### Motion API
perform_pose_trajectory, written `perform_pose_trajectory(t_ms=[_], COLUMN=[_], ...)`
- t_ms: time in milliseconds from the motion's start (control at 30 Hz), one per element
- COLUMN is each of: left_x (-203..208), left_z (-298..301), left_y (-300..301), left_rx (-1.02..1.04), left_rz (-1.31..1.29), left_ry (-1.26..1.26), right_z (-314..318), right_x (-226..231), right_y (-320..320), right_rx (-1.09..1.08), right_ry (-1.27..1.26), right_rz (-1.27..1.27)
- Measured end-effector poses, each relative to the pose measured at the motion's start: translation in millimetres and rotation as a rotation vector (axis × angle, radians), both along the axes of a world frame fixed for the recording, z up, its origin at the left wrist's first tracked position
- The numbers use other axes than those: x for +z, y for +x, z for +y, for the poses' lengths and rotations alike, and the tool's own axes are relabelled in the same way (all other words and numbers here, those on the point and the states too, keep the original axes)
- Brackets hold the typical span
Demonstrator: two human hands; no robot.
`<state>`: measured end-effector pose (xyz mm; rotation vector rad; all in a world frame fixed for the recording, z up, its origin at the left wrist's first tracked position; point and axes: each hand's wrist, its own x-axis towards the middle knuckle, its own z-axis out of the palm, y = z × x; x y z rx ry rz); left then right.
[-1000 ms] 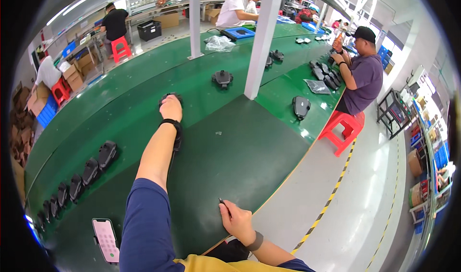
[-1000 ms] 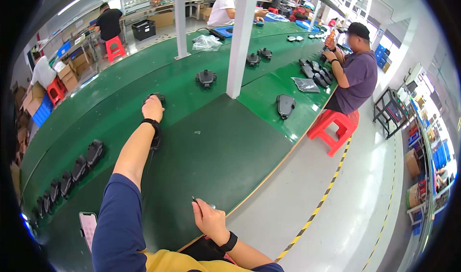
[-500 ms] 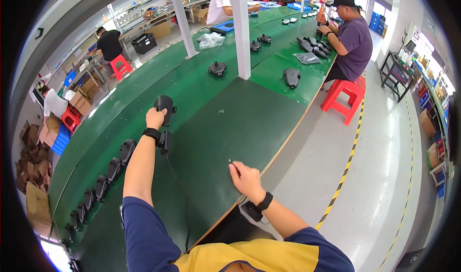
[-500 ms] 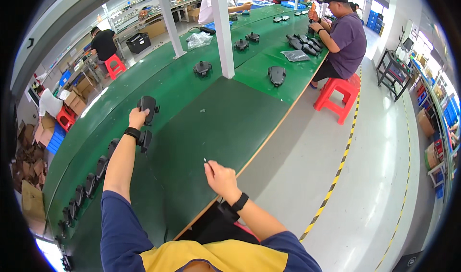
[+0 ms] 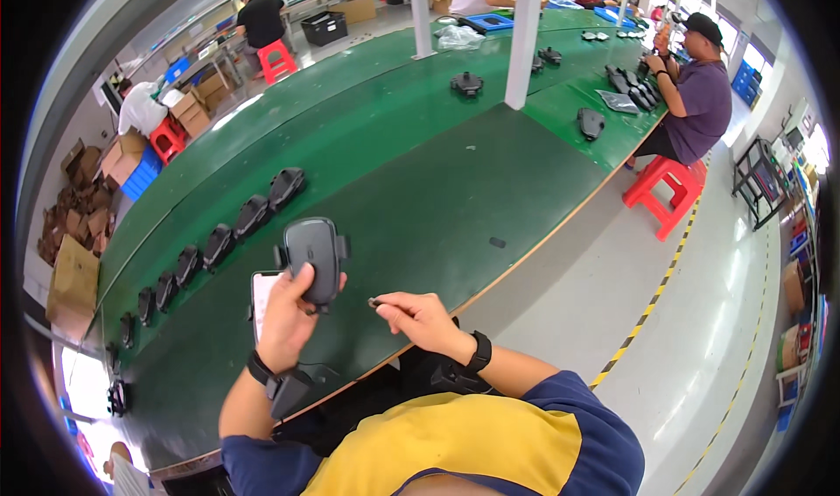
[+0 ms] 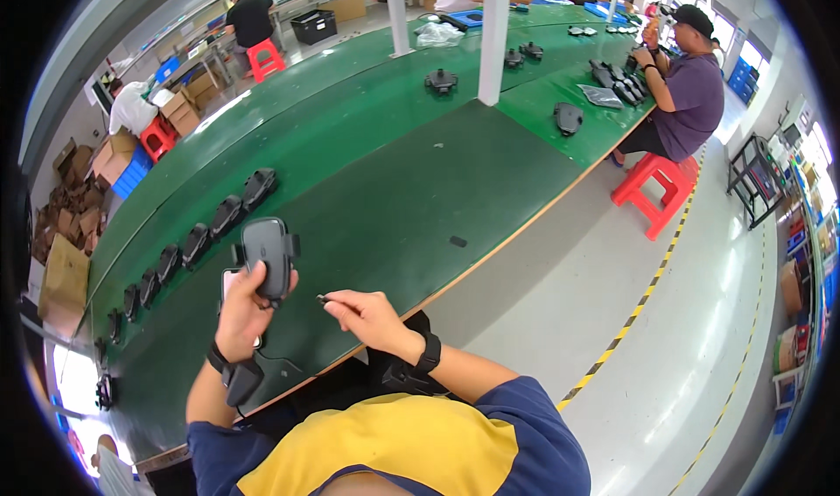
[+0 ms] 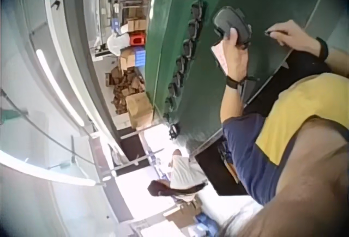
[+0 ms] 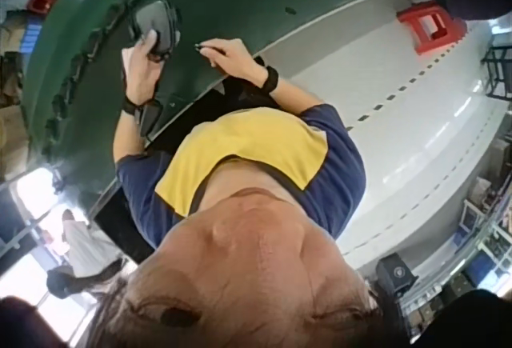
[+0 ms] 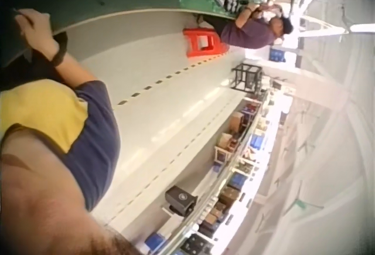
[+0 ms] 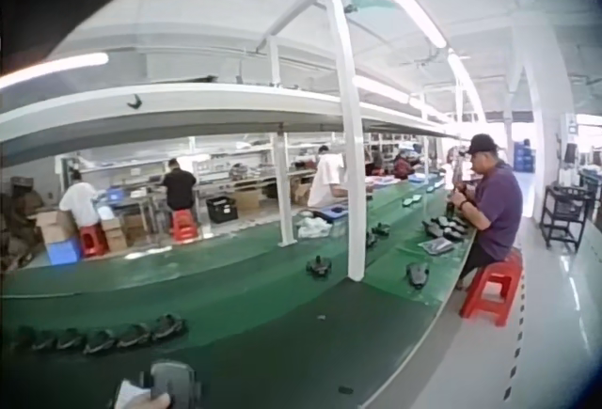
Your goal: Assembling and testing car phone holders on an assembly line.
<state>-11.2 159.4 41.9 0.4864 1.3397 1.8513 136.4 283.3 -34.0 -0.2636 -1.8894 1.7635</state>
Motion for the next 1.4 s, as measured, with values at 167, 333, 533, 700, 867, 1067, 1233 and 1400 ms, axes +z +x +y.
perform_pose_trajectory(t_ms=[167, 333, 533, 700, 867, 1067, 1233, 1400], left_x=[-26, -37, -41, -31, -34, -36, -32, -48], left_z=[-28, -41, -47, -49, -51, -45, -35, -24], left_y=[28, 26, 22, 25, 24, 21, 26, 34], left_rx=[0.046, 0.032, -0.024, -0.068, -0.075, -0.08, 0.03, 0.054], left_rz=[-0.18, -0.276, -0.356, -0.318, -0.352, -0.247, -0.054, -0.037], left_ry=[0.135, 0.213, 0.231, 0.255, 0.285, 0.301, 0.151, 0.179], right_z=[-30, -51, -62, -59, -58, -49, -39, -33], right_x=[13, 6, 20, 19, 27, 30, 28, 31], right_y=[-13, -10, -12, -8, -9, -10, -6, -8], right_rx=[0.161, 0.159, 0.123, 0.168, 0.179, 0.122, 0.113, 0.096], right_ry=[-0.062, 0.012, -0.034, -0.088, -0.153, 0.025, 0.058, 0.06], right_rz=[-0.011, 0.057, 0.027, -0.037, -0.073, -0.078, -0.17, -0.186])
